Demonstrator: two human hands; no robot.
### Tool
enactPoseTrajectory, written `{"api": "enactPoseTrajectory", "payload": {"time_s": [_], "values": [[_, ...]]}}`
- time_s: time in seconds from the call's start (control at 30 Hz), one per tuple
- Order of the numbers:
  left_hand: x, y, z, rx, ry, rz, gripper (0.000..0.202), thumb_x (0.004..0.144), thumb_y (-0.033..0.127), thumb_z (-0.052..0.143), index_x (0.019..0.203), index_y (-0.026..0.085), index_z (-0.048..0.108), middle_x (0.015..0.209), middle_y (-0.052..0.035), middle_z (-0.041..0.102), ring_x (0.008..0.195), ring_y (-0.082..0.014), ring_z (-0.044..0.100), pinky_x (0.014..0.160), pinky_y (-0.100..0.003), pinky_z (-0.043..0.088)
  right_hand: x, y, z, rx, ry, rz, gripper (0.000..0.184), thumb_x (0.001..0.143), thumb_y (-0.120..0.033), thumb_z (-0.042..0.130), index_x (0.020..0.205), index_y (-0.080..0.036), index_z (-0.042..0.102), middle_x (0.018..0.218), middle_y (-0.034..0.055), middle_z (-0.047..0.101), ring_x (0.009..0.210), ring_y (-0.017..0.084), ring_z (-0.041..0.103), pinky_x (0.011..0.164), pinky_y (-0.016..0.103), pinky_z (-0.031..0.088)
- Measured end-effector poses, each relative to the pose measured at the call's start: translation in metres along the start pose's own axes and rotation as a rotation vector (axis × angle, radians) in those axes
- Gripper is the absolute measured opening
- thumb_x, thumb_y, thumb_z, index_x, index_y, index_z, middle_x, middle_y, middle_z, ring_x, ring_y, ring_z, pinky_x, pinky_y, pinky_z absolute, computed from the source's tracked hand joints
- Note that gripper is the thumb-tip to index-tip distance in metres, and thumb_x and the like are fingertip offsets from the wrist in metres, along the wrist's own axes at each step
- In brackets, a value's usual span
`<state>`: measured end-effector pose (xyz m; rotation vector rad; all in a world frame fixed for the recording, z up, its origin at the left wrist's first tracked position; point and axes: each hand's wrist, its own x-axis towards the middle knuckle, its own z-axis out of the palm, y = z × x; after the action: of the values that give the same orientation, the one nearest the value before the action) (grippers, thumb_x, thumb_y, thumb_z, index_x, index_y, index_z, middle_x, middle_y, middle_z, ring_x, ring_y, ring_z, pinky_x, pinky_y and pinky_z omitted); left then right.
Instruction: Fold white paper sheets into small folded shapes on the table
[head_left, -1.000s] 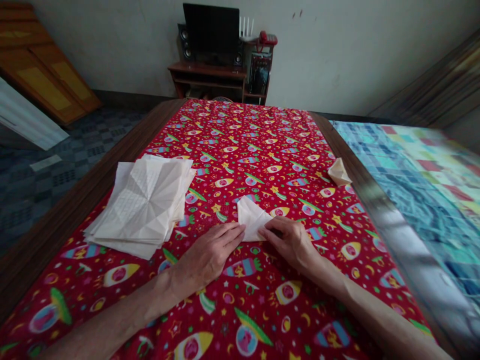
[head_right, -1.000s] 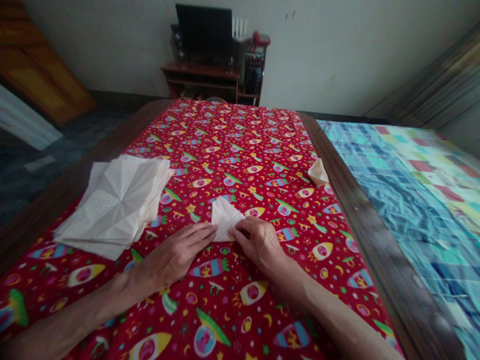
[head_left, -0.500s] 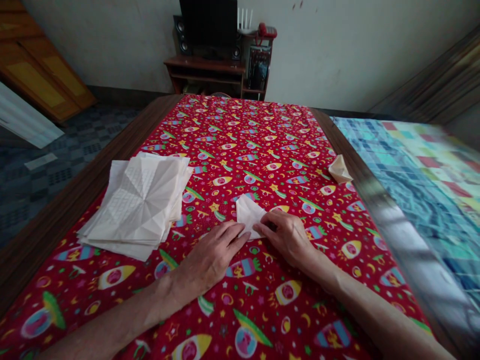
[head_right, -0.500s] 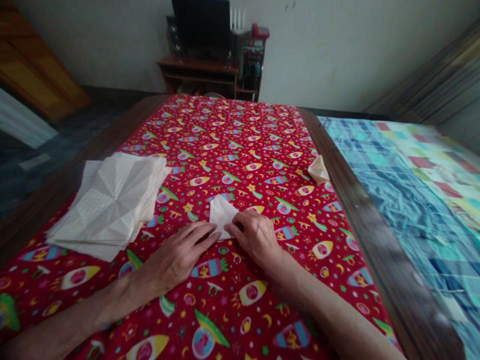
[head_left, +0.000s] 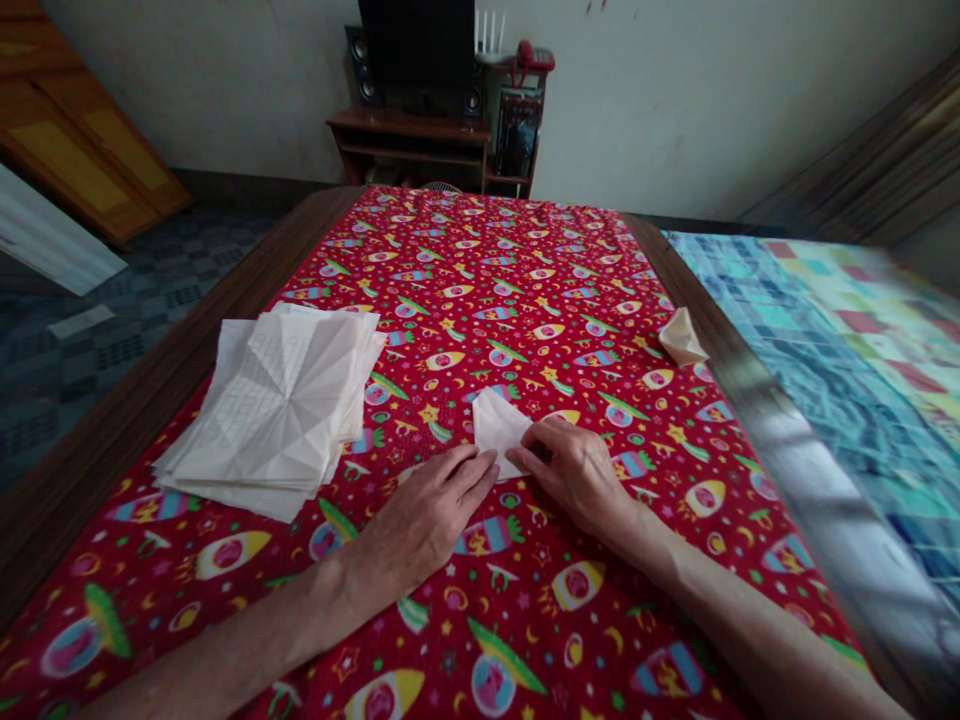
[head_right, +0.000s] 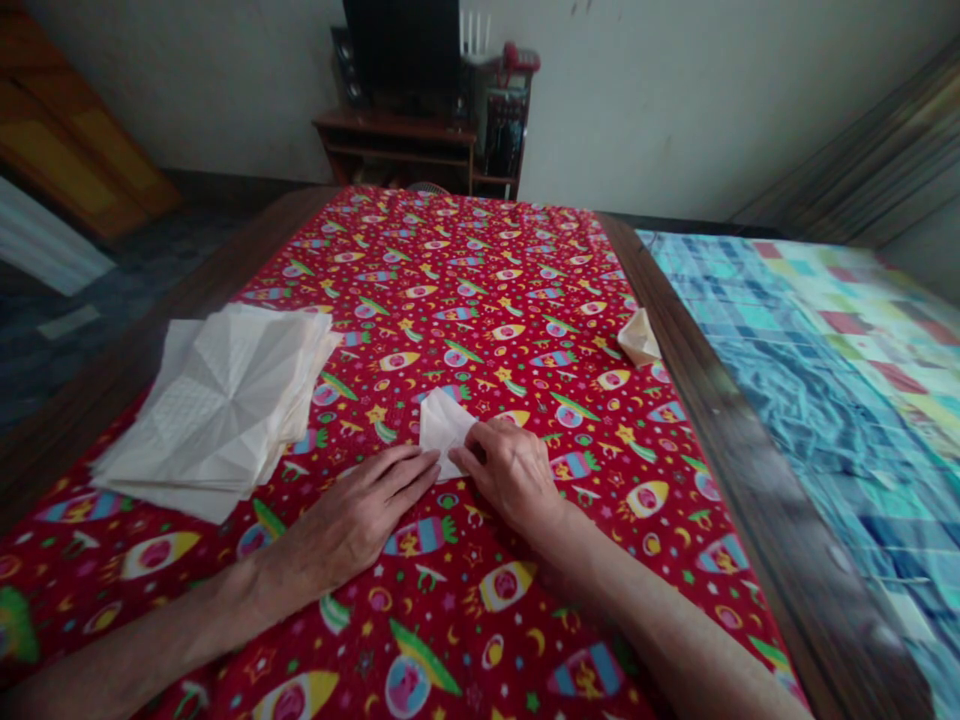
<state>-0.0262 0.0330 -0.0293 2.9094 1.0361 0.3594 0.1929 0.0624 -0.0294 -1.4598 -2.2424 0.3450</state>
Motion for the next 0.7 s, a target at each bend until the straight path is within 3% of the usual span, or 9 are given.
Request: {"api": "enactPoseTrajectory", "payload": {"time_s": [0.3,0.43,0.5,0.57,0.63,0.7], "values": [[0.000,0.000,-0.002,0.013,-0.018,0.012,0.046,0.090,0.004,0.035,0.134,0.009,0.045,0.140,-0.0056,0.049,0.123,-0.0243,0.043,0.099,-0.035,0.043,0.001,-0.004,-0.004,-0.003,-0.029,0.020,0.021,0.090,-0.034,0.056,0.076,-0.018,0.058,0.073,0.0015,0.058,0.062,0.012,0.049,0.057,0.024,0.034],[0.000,0.001,-0.003,0.008,-0.029,0.042,0.049,0.086,0.002,0.036,0.134,0.007,0.044,0.139,-0.0074,0.049,0.124,-0.0233,0.044,0.104,-0.036,0.038,0.001,-0.006,-0.005,-0.100,0.025,0.000,0.018,0.089,-0.034,0.056,0.082,-0.018,0.060,0.079,0.0043,0.061,0.069,0.015,0.053,0.059,0.025,0.039],[0.000,0.001,-0.003,0.021,-0.043,0.049,0.050,0.085,0.002,0.037,0.134,0.008,0.042,0.139,-0.0083,0.048,0.124,-0.0227,0.044,0.106,-0.036,0.037,-0.003,-0.010,-0.007,-0.196,0.090,-0.078,0.016,0.091,-0.031,0.053,0.089,-0.018,0.062,0.090,0.0080,0.064,0.079,0.019,0.056,0.065,0.029,0.043],[0.001,0.001,-0.004,0.025,-0.058,0.053,0.050,0.086,0.002,0.037,0.135,0.009,0.042,0.140,-0.0081,0.048,0.126,-0.0219,0.043,0.107,-0.035,0.036,-0.010,-0.016,-0.008,-0.251,0.119,-0.244,0.020,0.094,-0.023,0.045,0.100,-0.017,0.063,0.104,0.0106,0.066,0.091,0.022,0.057,0.075,0.036,0.046],[0.001,0.001,-0.004,0.013,-0.067,0.052,0.048,0.087,0.004,0.038,0.134,0.009,0.043,0.138,-0.0080,0.049,0.127,-0.0214,0.043,0.108,-0.033,0.035,-0.021,-0.024,-0.007,-0.220,0.091,-0.448,0.028,0.095,-0.017,0.038,0.109,-0.014,0.062,0.112,0.0113,0.066,0.102,0.023,0.058,0.084,0.039,0.048],[0.002,0.002,-0.005,0.007,-0.062,0.040,0.045,0.088,0.005,0.037,0.132,0.008,0.045,0.136,-0.0085,0.051,0.126,-0.0215,0.044,0.108,-0.033,0.036,-0.033,-0.031,-0.005,-0.197,0.038,-0.497,0.035,0.095,-0.014,0.034,0.123,-0.009,0.056,0.126,0.0139,0.060,0.119,0.025,0.052,0.098,0.043,0.045]]}}
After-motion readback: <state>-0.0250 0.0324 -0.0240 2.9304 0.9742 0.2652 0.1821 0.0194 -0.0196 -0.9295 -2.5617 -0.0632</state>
